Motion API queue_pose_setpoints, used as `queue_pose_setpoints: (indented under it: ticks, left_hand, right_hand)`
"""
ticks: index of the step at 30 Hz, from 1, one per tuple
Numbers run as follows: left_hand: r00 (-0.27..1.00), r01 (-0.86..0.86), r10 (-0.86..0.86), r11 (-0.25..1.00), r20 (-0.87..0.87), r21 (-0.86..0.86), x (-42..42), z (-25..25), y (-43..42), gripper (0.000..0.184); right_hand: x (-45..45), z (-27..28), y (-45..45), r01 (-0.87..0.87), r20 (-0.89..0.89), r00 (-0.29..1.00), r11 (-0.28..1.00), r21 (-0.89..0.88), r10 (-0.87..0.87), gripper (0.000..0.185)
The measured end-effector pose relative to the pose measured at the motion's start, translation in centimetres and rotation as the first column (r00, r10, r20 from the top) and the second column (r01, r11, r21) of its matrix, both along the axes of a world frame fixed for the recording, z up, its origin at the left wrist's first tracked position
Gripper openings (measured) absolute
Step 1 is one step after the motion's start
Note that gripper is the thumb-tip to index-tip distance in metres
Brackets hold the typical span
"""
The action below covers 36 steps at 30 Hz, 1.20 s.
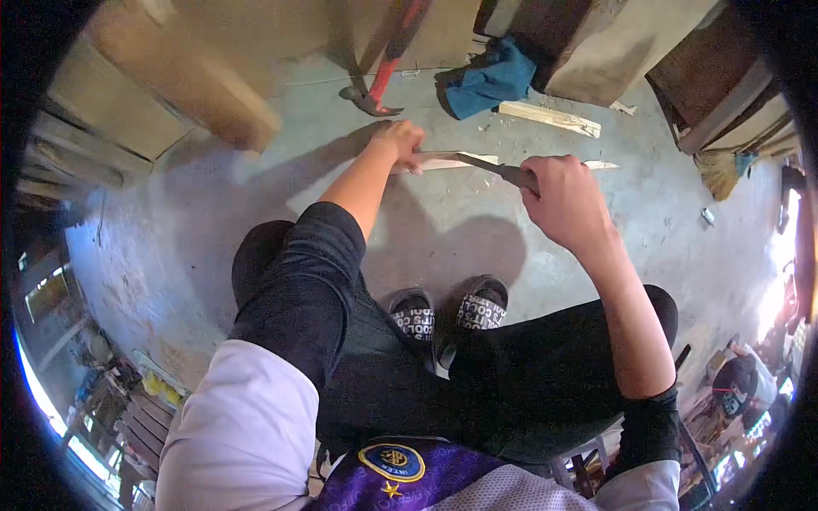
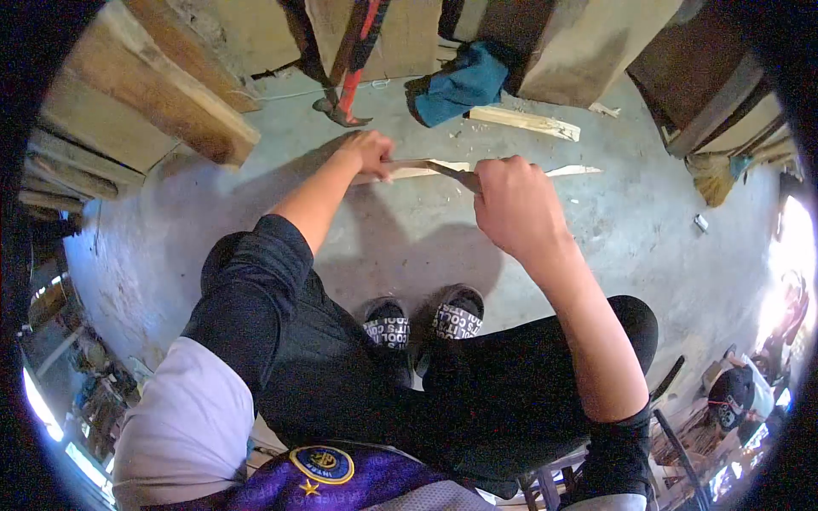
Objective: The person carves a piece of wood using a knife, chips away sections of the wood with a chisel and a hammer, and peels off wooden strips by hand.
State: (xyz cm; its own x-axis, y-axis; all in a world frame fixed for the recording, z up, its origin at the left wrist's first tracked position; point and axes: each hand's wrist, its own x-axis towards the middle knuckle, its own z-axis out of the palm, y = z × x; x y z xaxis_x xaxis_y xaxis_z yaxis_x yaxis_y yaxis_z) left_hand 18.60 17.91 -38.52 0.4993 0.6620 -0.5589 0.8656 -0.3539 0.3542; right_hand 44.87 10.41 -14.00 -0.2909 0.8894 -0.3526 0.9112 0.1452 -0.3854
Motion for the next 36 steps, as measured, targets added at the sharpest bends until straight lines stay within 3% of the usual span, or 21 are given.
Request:
queue_pose_setpoints:
  ticks: [2,5,8,14,18,25,29,32,36]
  left_hand:
    - [0.999,0.03,-0.03,1.0,0.028,-0.005,-0.2,-1.3,0.4,0.056]
    - [0.999,-0.019,0.018,1.0,0.043,0.006,-0.5,-1.6,-0.1,0.053]
    - [0.997,-0.05,0.048,0.998,0.067,0.033,-0.7,-2.7,-0.2,0.052]
    - [0.995,-0.097,0.096,0.995,0.026,0.006,-0.7,0.4,-1.3,0.047]
    - [0.997,-0.071,0.07,0.993,0.008,0.095,-0.7,0.8,-2.2,0.051]
    - [0.996,-0.055,0.062,0.992,-0.058,0.117,-0.3,2.4,-2.5,0.052]
    - [0.994,-0.064,0.073,0.992,-0.081,0.111,-0.2,1.9,-2.5,0.053]
    - [0.992,-0.115,0.119,0.987,-0.035,0.111,-0.3,2.1,-2.6,0.055]
    - [0.995,-0.036,0.02,0.986,0.098,0.163,-1.4,-0.5,-2.2,0.051]
  right_hand:
    - [-0.4,0.0,0.0,-0.005,0.099,0.995,1.0,-0.018,0.007,0.019]
    - [-0.4,-0.6,-0.4,-0.08,0.075,0.994,0.994,0.07,0.075,0.013]
    - [-1.0,-0.4,-1.3,-0.074,0.1,0.993,0.996,0.047,0.069,0.014]
    - [-3.7,-0.7,-6.6,-0.098,0.242,0.966,0.995,0.006,0.093,0.018]
    - [-4.5,-1.0,-8.4,-0.052,0.288,0.955,0.996,-0.067,0.069,0.025]
    - [-3.4,-1.0,-5.9,0.078,0.145,0.987,0.995,-0.061,-0.068,0.018]
    - [-3.0,-0.8,-4.1,0.036,0.139,0.99,0.997,-0.066,-0.026,0.018]
    - [-3.0,-0.7,-1.1,0.0,0.177,0.984,0.999,-0.053,0.009,0.019]
    - [-4.0,0.1,3.0,-0.04,0.254,0.966,0.999,-0.027,0.046,0.019]
